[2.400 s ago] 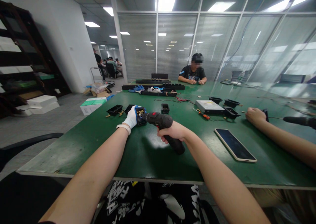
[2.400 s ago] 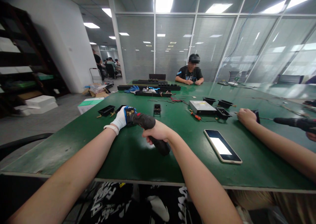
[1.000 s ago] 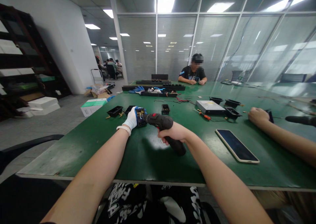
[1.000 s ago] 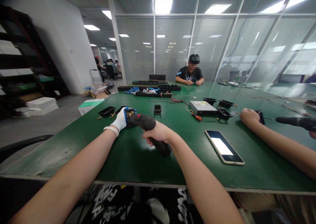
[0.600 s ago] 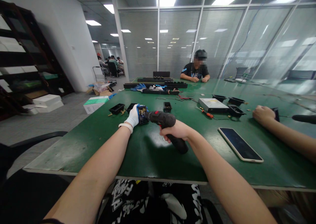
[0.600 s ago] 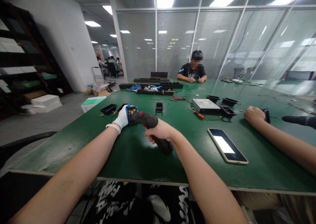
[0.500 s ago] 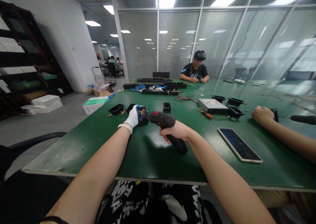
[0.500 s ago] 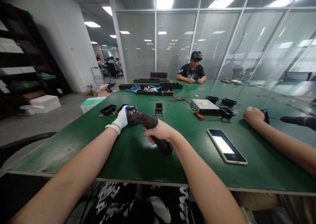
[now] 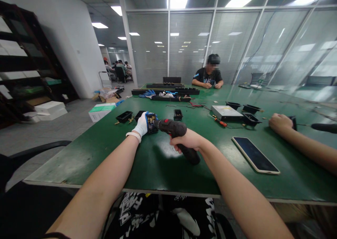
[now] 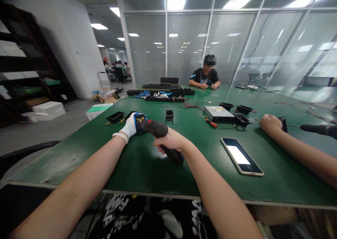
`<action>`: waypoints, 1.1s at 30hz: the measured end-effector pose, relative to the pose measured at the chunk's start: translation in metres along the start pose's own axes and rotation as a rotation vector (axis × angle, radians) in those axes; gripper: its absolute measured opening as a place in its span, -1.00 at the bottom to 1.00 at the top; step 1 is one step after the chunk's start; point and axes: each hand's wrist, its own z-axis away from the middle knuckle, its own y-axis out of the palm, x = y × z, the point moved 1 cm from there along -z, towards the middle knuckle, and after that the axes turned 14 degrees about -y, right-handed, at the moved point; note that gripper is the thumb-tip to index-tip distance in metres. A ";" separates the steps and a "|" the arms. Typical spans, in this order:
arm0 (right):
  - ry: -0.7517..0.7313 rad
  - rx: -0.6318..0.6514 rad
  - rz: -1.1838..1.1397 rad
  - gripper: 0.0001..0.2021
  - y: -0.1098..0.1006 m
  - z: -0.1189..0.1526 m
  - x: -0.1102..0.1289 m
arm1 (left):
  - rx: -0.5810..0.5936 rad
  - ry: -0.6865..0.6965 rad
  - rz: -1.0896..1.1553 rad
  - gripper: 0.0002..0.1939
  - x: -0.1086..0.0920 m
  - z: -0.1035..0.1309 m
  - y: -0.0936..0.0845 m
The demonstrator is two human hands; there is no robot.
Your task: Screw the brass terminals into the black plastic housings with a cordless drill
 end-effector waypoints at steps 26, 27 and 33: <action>0.009 0.010 0.047 -0.84 0.000 0.000 0.001 | 0.027 -0.001 0.048 -0.73 -0.001 -0.002 0.000; 0.005 0.011 0.046 -0.85 0.000 0.000 0.000 | 0.024 0.002 0.051 -0.74 -0.001 -0.002 0.000; -0.010 0.019 0.040 -0.86 -0.001 0.000 0.000 | 0.050 -0.021 0.037 -0.71 -0.002 -0.002 -0.001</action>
